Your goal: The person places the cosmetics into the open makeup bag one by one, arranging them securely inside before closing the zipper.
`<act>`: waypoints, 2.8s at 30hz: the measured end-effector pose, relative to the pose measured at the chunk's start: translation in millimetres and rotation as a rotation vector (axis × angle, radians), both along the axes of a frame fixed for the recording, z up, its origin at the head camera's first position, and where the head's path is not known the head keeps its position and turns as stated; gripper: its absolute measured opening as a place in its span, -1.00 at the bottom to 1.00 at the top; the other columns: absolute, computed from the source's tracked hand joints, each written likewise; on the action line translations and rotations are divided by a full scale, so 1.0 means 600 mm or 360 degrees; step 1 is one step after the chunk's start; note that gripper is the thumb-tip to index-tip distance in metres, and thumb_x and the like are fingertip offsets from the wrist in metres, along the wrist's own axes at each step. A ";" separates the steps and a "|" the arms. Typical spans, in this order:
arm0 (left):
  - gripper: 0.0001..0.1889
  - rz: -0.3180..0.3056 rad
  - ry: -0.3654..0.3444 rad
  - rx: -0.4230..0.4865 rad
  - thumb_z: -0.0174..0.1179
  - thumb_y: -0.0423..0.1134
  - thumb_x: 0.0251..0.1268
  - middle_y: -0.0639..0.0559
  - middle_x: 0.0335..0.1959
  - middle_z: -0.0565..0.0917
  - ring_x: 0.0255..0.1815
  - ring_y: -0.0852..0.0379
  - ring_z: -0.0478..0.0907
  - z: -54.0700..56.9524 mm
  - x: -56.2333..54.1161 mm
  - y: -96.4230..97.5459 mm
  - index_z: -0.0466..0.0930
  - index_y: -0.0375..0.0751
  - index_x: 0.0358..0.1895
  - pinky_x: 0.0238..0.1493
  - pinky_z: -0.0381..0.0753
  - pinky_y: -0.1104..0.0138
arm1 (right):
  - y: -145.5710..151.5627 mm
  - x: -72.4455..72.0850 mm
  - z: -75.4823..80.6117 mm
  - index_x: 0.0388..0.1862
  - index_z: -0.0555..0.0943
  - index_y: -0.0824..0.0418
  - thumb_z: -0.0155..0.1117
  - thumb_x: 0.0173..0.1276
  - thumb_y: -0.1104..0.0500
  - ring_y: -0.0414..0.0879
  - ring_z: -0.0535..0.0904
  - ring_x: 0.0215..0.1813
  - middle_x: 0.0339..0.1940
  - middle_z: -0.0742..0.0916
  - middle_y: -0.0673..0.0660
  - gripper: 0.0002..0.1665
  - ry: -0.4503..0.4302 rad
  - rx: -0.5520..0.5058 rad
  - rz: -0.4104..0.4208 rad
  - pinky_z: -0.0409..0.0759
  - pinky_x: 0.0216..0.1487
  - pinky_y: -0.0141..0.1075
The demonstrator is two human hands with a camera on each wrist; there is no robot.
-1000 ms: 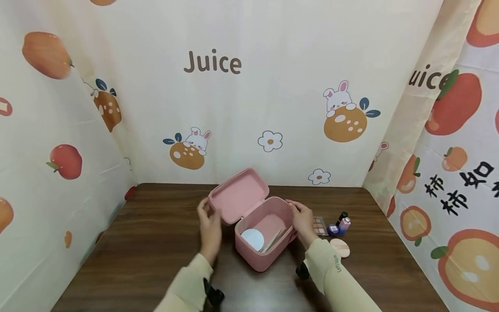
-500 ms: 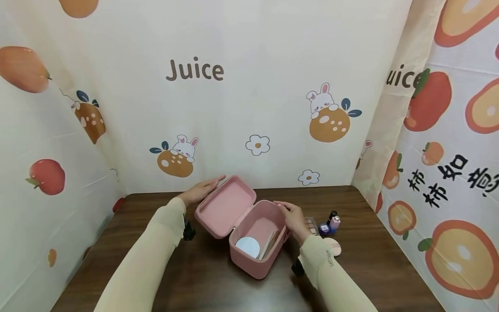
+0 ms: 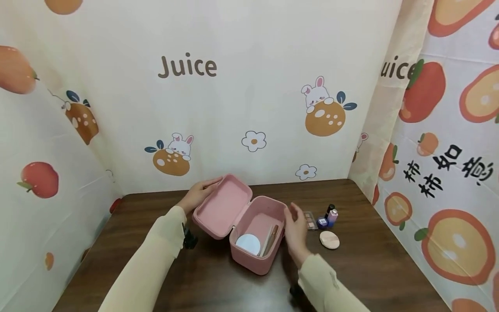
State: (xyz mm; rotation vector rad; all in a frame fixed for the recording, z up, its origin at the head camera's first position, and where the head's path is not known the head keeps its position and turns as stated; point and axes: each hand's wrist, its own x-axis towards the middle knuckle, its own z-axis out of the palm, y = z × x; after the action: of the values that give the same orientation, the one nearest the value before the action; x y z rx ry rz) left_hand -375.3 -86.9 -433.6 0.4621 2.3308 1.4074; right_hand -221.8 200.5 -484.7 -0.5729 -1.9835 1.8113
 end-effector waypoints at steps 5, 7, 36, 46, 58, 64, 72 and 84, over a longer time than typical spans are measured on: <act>-0.48 0.0123 0.0090 -0.0031 -0.07 0.16 0.51 0.05 0.53 0.24 0.54 -0.13 0.12 -0.006 0.026 -0.024 0.25 0.32 0.48 0.42 0.20 -0.15 | -0.046 0.053 -0.006 0.41 0.36 0.38 0.14 0.51 0.18 0.21 0.40 0.40 0.35 0.50 0.39 -0.43 0.0001 0.0008 0.0117 0.39 0.34 0.03; -0.50 0.0186 0.0096 -0.0024 -0.08 0.15 0.52 0.06 0.54 0.22 0.54 -0.13 0.12 -0.009 0.040 -0.029 0.25 0.36 0.47 0.41 0.21 -0.15 | -0.050 0.051 -0.008 0.41 0.38 0.36 0.12 0.53 0.15 0.19 0.37 0.42 0.38 0.50 0.35 -0.44 0.0011 0.0101 0.0135 0.37 0.36 0.03; -0.56 0.0867 0.0284 -0.0070 0.00 -0.04 0.54 -0.17 0.28 0.55 0.15 -0.09 0.52 -0.022 0.169 -0.012 0.41 0.12 0.41 0.04 0.47 0.11 | 0.008 -0.011 -0.020 0.42 0.44 0.12 0.02 0.58 0.08 0.10 0.36 0.44 0.41 0.50 0.18 -0.51 -0.0110 0.0161 0.0456 0.34 0.40 0.02; -0.57 0.0825 0.0286 -0.0068 0.00 -0.05 0.54 -0.18 0.32 0.51 0.15 -0.09 0.51 -0.022 0.159 -0.019 0.42 0.14 0.40 0.07 0.47 0.07 | 0.019 -0.012 -0.020 0.40 0.46 0.16 0.05 0.56 0.07 0.11 0.41 0.41 0.38 0.53 0.20 -0.51 -0.0105 0.0287 0.0506 0.36 0.37 0.03; -0.57 0.0788 0.0303 -0.0098 -0.01 -0.05 0.54 -0.21 0.35 0.47 0.27 -0.17 0.48 -0.015 0.158 -0.024 0.41 0.11 0.41 0.15 0.47 -0.03 | 0.187 -0.028 -0.025 0.42 0.38 0.32 0.46 0.22 0.13 0.27 0.49 0.31 0.41 0.43 0.38 -0.18 -0.0193 0.1160 0.0997 0.44 0.26 0.14; -0.56 0.0782 0.0278 -0.0088 -0.02 -0.05 0.55 -0.21 0.37 0.44 0.30 -0.18 0.45 -0.016 0.159 -0.025 0.39 0.12 0.42 0.16 0.48 -0.03 | 0.205 -0.033 -0.039 0.36 0.42 0.43 0.55 0.10 0.18 0.36 0.24 0.46 0.39 0.47 0.38 -0.13 -0.0329 0.1527 0.1159 0.23 0.39 0.21; -0.56 0.0772 0.0272 -0.0076 -0.03 -0.05 0.55 -0.20 0.38 0.43 0.32 -0.19 0.43 -0.021 0.160 -0.024 0.38 0.12 0.43 0.20 0.46 -0.06 | 0.206 -0.035 -0.051 0.25 0.53 0.41 0.54 0.09 0.27 0.28 0.42 0.35 0.34 0.52 0.32 -0.28 -0.0375 0.1673 0.1139 0.41 0.29 0.11; -0.55 0.0772 0.0271 -0.0056 -0.05 -0.03 0.56 -0.19 0.40 0.41 0.33 -0.19 0.43 -0.017 0.157 -0.023 0.36 0.14 0.44 0.19 0.47 -0.05 | 0.215 -0.056 -0.045 0.08 0.63 0.34 0.59 0.01 0.27 0.26 0.51 0.24 0.18 0.64 0.29 -0.40 -0.0245 0.1722 0.1137 0.42 0.26 0.12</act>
State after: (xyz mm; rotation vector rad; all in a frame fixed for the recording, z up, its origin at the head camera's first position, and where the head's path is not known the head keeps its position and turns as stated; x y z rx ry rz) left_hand -281.3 -100.9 -444.1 -0.0034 2.7266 1.5784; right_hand -255.2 329.5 -511.8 0.3956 -3.0612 0.6557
